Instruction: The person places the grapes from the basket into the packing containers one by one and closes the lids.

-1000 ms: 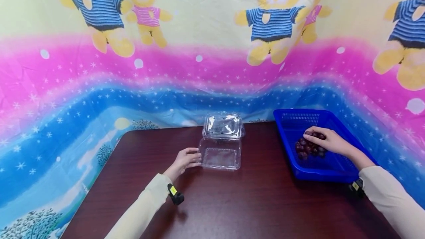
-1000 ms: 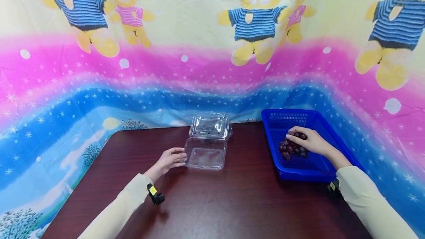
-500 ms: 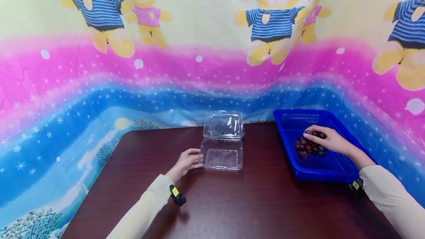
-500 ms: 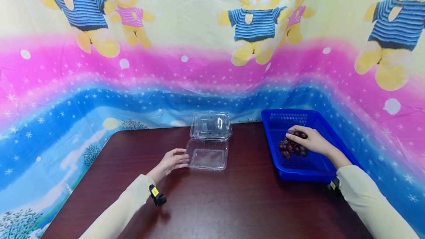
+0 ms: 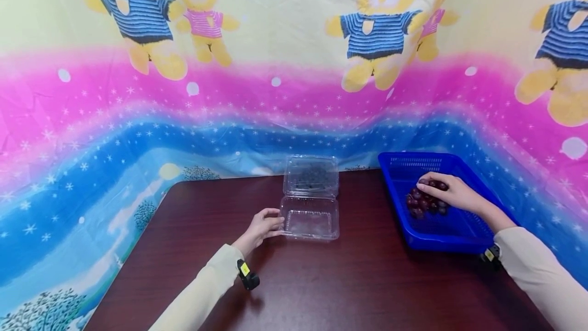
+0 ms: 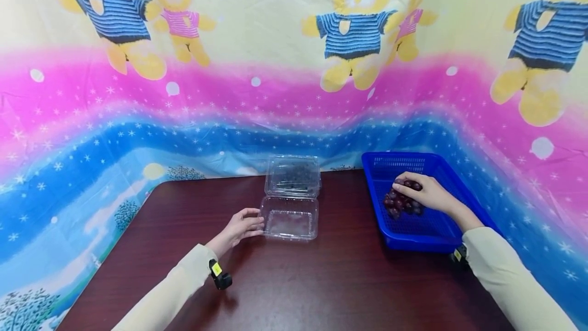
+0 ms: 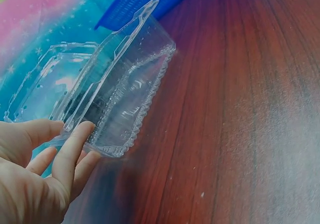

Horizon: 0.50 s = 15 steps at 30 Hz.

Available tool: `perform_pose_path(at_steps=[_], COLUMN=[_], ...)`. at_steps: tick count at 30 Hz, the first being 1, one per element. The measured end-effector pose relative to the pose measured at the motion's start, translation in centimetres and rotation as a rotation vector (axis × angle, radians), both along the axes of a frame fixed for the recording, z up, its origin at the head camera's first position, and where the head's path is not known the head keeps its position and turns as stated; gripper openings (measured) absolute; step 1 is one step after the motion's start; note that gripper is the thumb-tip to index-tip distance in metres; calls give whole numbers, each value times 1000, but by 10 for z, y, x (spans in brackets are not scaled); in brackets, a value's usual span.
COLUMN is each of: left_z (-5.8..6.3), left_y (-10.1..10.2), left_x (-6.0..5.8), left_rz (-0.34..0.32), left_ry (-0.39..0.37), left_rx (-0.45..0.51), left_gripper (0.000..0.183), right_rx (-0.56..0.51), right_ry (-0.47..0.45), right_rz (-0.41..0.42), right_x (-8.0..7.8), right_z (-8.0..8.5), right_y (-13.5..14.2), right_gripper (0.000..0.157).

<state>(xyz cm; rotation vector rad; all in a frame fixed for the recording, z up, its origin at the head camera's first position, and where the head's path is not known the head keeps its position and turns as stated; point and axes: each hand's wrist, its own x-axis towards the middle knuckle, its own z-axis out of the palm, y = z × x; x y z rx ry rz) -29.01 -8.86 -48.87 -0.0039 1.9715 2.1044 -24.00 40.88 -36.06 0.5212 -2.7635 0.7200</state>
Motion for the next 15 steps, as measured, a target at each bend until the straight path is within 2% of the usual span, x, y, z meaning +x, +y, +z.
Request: perform_pose_path(at_steps=[7, 15], left_z=[0, -3], left_y=[4, 8], left_x=[3, 4], left_rz=[-20, -8], left_ry=[15, 9], left_rx=[3, 48], left_gripper=[45, 46], right_rx=[30, -7], right_ry=[8, 17], right_rz=[1, -13], right_x=[0, -2], right_z=[5, 9], right_y=[-4, -12], right_gripper=[14, 13])
